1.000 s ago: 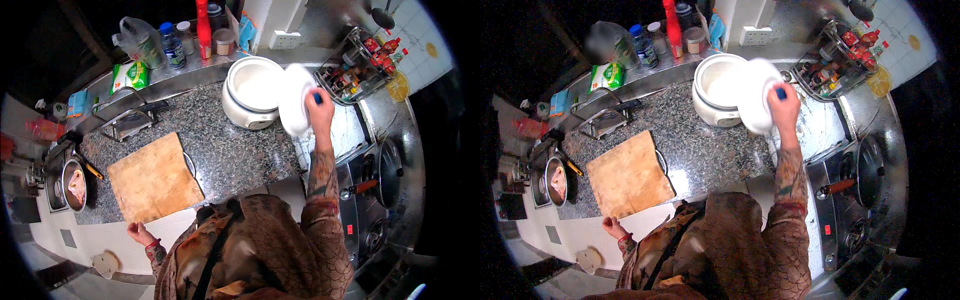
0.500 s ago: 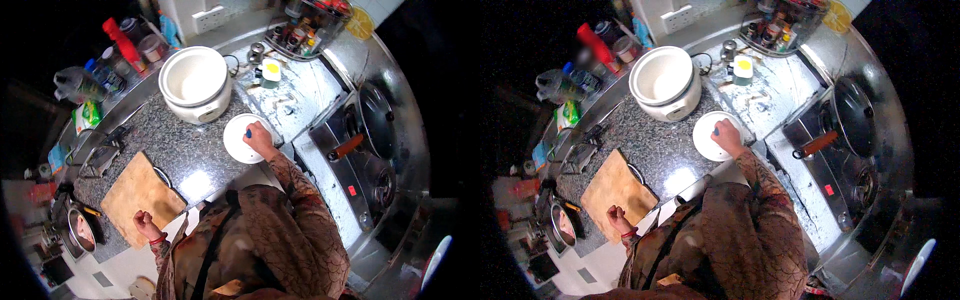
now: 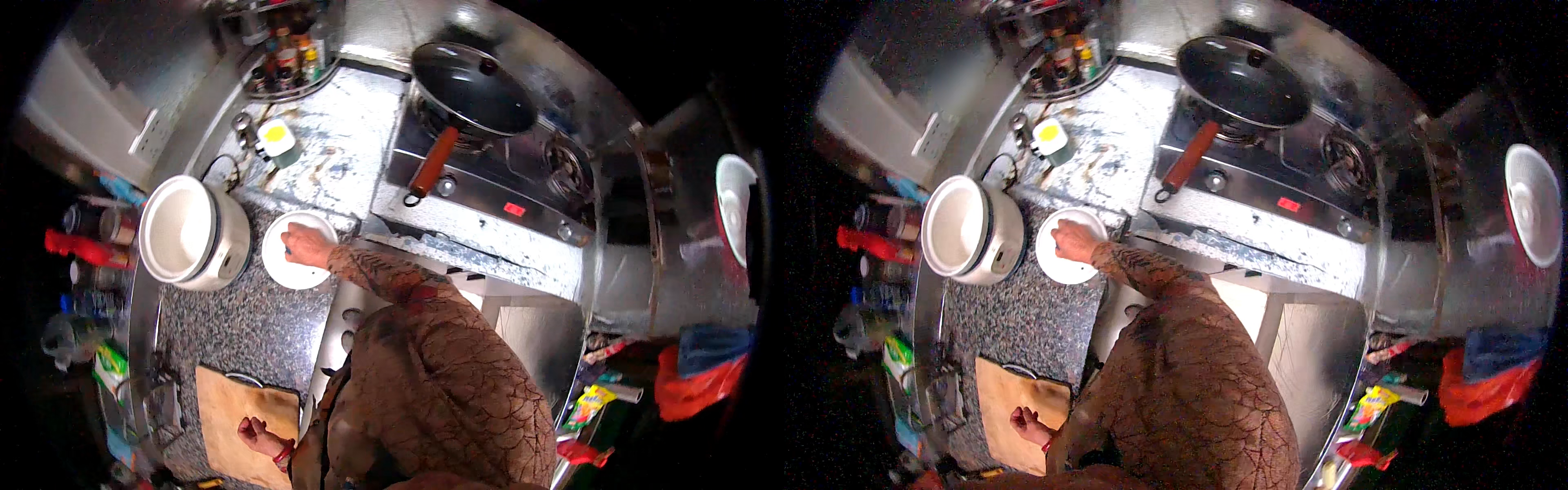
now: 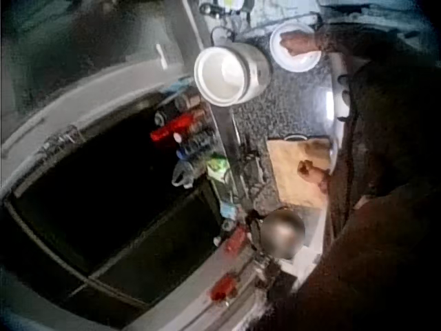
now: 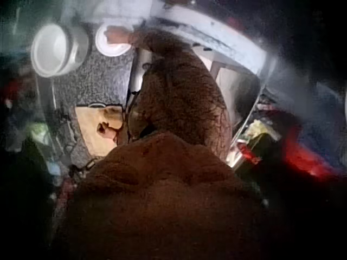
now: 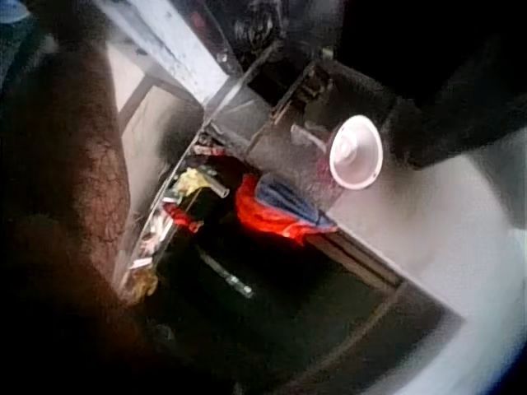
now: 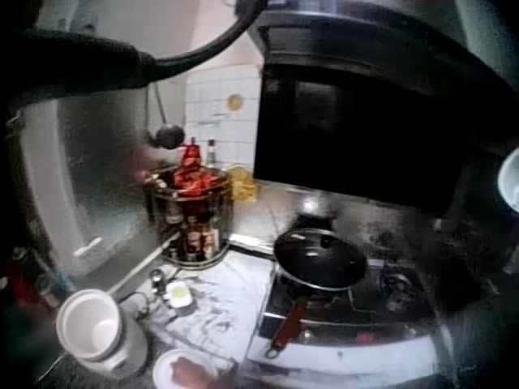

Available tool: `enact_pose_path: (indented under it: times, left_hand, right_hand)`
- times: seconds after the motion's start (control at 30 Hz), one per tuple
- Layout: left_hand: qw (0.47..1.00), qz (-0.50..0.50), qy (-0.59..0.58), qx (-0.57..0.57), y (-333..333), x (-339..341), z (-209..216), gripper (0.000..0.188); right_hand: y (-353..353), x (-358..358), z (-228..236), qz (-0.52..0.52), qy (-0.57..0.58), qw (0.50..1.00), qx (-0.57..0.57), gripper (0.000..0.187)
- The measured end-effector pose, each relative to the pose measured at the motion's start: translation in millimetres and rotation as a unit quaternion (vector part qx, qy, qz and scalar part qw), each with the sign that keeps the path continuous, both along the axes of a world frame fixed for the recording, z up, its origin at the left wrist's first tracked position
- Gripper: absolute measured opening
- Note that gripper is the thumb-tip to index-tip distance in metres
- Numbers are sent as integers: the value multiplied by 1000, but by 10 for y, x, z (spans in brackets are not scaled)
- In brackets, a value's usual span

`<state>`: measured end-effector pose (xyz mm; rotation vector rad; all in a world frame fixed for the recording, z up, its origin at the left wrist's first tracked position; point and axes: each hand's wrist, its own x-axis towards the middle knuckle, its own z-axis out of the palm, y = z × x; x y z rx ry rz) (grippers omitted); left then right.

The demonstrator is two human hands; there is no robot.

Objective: The person removes the skin from chicken pieces by hand over a sink, places a cutting board on a kitchen counter, and chops the chicken meat into smaller pieces using a cleaver.

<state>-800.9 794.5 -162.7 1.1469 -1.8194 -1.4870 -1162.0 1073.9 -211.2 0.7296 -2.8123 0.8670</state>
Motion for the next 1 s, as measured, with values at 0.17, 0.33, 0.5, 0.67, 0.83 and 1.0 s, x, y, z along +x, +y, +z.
enact_pose_path:
  times: [0.17,0.33,0.5,0.67,0.83,1.0]
  left_hand:
    - [997,-73,-6,-21,-74,-328,116,15]
    - [979,-183,83,32,-221,-738,-265,17]
    - [949,-310,60,7,115,-1407,-357,16]
    - [922,-377,81,24,597,-1771,-214,16]
    - [913,-402,77,-5,1144,-2039,-244,15]
    - [910,-409,66,22,1901,-2182,-430,16]
  right_hand:
    - [-83,52,62,-40,-36,999,-9,24]
    - [193,596,421,-57,-11,998,-9,39]
    - [1472,1428,475,5,-225,966,129,31]
    - [3163,2287,1071,-94,-309,941,103,21]
    - [4759,2662,1605,-352,-201,897,177,18]
    - [5894,2923,2271,-450,-152,839,266,17]
